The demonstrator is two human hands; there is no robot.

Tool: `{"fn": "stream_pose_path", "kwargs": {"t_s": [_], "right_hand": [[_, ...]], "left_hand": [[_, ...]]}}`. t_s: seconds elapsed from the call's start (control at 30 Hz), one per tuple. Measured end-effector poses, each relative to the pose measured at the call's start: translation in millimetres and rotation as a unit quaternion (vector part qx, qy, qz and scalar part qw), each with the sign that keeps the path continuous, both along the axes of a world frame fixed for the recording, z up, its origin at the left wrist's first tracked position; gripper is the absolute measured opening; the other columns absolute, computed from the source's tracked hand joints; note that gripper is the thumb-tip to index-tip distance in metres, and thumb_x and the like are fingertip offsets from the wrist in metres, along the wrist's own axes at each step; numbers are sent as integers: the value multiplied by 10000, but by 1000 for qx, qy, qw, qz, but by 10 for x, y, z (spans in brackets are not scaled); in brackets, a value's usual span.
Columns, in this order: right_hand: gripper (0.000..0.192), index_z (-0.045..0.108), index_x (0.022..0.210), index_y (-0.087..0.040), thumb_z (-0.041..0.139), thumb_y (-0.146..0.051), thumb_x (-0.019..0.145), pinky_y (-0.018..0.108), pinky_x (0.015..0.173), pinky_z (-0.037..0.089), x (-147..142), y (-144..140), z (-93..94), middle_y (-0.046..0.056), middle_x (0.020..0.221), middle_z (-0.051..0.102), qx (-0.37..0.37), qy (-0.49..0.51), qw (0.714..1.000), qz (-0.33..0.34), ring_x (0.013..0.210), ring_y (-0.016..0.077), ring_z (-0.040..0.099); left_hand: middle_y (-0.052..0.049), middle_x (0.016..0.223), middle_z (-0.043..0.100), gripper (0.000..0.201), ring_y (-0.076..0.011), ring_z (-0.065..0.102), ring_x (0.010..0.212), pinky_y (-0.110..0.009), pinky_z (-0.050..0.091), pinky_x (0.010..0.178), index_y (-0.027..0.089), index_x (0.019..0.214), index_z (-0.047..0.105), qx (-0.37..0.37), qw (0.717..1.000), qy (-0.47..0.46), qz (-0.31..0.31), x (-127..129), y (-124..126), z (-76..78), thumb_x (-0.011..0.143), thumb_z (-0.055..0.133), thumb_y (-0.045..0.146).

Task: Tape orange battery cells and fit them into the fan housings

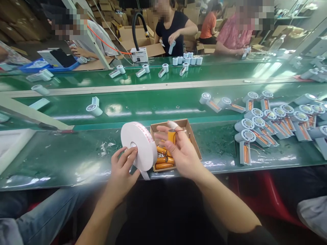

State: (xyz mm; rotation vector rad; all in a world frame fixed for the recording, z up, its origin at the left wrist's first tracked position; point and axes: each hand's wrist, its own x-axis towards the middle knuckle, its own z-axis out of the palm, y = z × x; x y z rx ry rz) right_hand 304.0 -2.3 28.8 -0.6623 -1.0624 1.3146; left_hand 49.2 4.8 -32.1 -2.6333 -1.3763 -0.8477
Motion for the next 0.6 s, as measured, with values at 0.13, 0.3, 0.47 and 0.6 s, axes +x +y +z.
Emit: {"fn": "stream_pose_path", "kwargs": {"t_s": [0.13, 0.3, 0.47, 0.6], "right_hand": [[516, 329, 1601, -410, 494, -308, 1123, 486, 1302, 322, -92, -127, -56, -8, 1676, 328, 48, -121, 991, 9, 1544, 231, 325], [634, 327, 1638, -322, 594, -389, 1067, 520, 1311, 285, -34, -109, -153, 41, 1616, 429, 1, -287, 958, -27, 1533, 278, 343], [584, 606, 1444, -279, 812, -363, 904, 440, 965, 639, 207, -4, -199, 32, 1098, 749, -85, -254, 963, -42, 1051, 268, 725], [495, 661, 1273, -257, 888, -318, 838, 374, 949, 644, 12, -68, -247, 42, 1134, 758, -56, -11, 990, -130, 1080, 240, 731]], "left_hand": [[-89, 1354, 653, 653, -363, 438, 1338, -500, 457, 1128, 205, 1429, 539, 56, 998, 22, 29, 69, -36, 158, 823, 684, 11], [-60, 1275, 711, 604, -332, 500, 1171, -531, 444, 1088, 232, 1392, 600, 117, 990, 51, 61, 126, -73, 292, 827, 745, 75], [6, 1169, 763, 594, -283, 539, 990, -569, 339, 1093, 329, 1401, 610, 166, 977, 93, 96, 212, -148, 352, 848, 778, 191], [-42, 1117, 752, 691, -271, 541, 938, -506, 373, 997, 315, 1471, 554, 180, 977, 62, 96, 324, -198, 295, 829, 803, 265]]}}
